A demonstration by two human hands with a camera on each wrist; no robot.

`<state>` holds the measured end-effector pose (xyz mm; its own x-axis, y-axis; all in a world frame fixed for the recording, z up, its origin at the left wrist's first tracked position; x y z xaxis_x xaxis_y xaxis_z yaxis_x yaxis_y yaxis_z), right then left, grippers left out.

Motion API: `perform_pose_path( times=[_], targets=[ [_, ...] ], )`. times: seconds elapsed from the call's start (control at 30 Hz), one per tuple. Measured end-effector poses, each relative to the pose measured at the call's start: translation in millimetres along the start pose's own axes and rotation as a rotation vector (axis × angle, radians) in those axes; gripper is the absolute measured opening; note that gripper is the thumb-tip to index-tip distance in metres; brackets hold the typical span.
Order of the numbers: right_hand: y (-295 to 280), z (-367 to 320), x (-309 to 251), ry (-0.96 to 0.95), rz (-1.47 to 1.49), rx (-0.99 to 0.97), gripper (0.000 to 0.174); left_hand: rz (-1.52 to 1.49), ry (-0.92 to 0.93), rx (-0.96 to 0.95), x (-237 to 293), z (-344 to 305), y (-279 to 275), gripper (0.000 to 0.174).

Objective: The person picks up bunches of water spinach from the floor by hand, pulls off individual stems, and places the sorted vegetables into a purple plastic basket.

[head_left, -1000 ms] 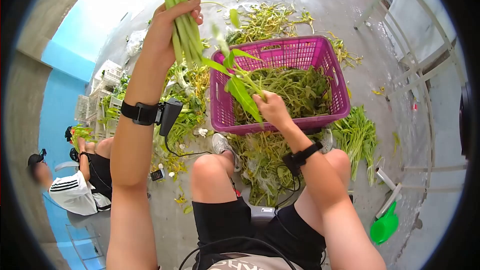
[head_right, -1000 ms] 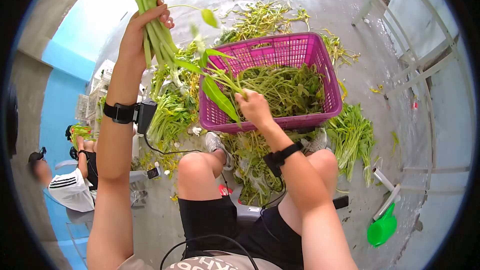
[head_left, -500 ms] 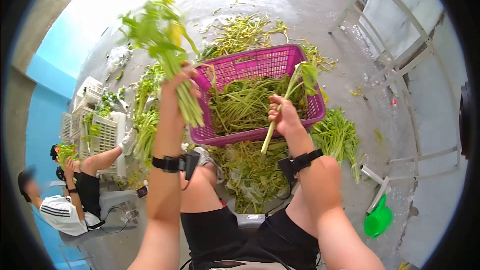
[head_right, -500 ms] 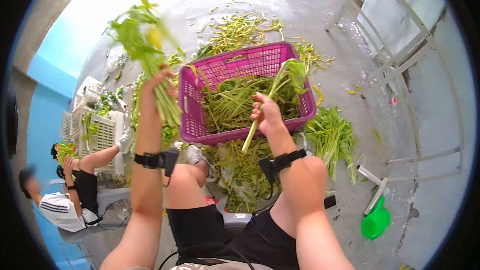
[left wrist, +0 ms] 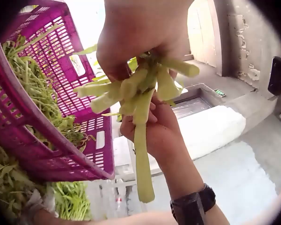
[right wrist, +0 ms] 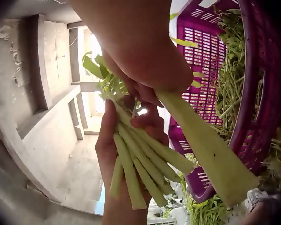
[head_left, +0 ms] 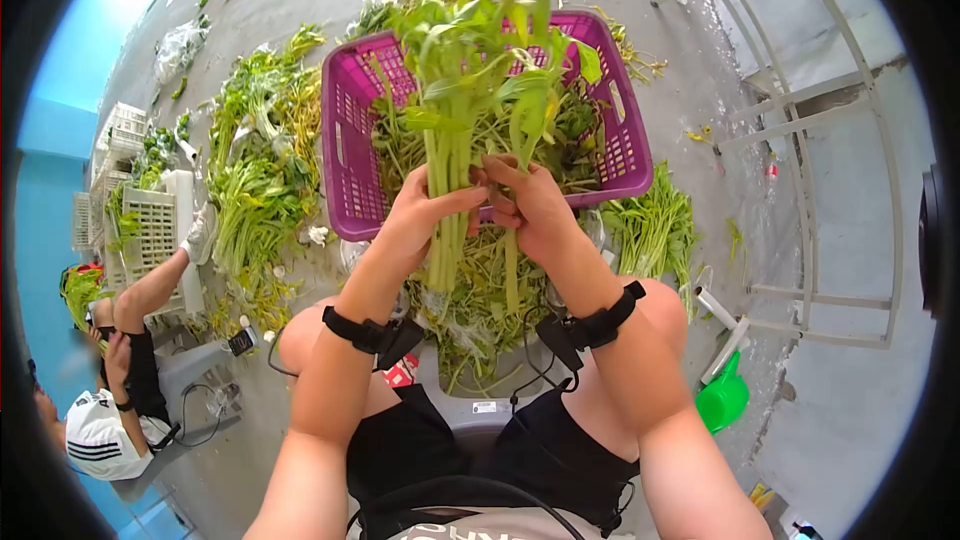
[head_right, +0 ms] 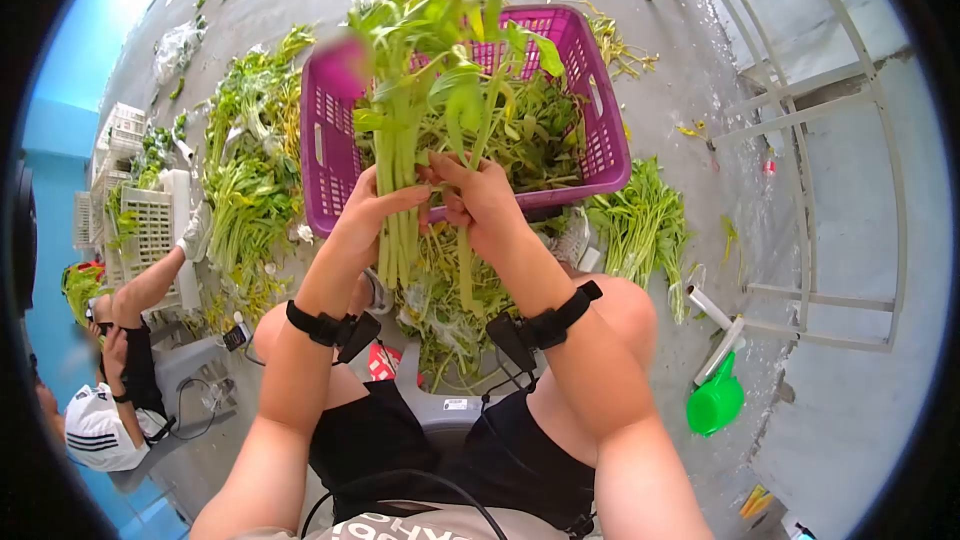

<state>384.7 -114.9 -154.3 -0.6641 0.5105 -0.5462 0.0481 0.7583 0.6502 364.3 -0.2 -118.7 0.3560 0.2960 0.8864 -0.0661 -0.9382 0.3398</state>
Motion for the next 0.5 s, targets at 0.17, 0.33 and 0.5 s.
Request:
perform_pose_path(
  times=[0.17,0.33,0.5],
  targets=[
    [2,3,-11,-0.08,0.047,0.041,0.014,-0.07,-0.042,0.147,1,-4,-23,0.034],
    [-14,10,-27,-0.078,-0.656,0.16,0.042,0.197,-0.004,0.353,-3,11,-71,0.036],
    [-28,6,-34,-0.083,-0.534,0.223,0.046,0.164,-0.095,0.28,2,5,-57,0.039]
  ],
)
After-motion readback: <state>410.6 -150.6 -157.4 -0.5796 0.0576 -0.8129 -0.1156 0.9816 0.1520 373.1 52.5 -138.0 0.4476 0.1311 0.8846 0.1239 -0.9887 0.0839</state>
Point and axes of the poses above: each hand's wrist, its own z-axis towards the middle knuckle, its own y-axis out of the palm, x = y × z, the point moved 9 cm from there along z, towards the middle knuckle, and after that the axes turned 7 degrees about z, right-handed, at the moved point
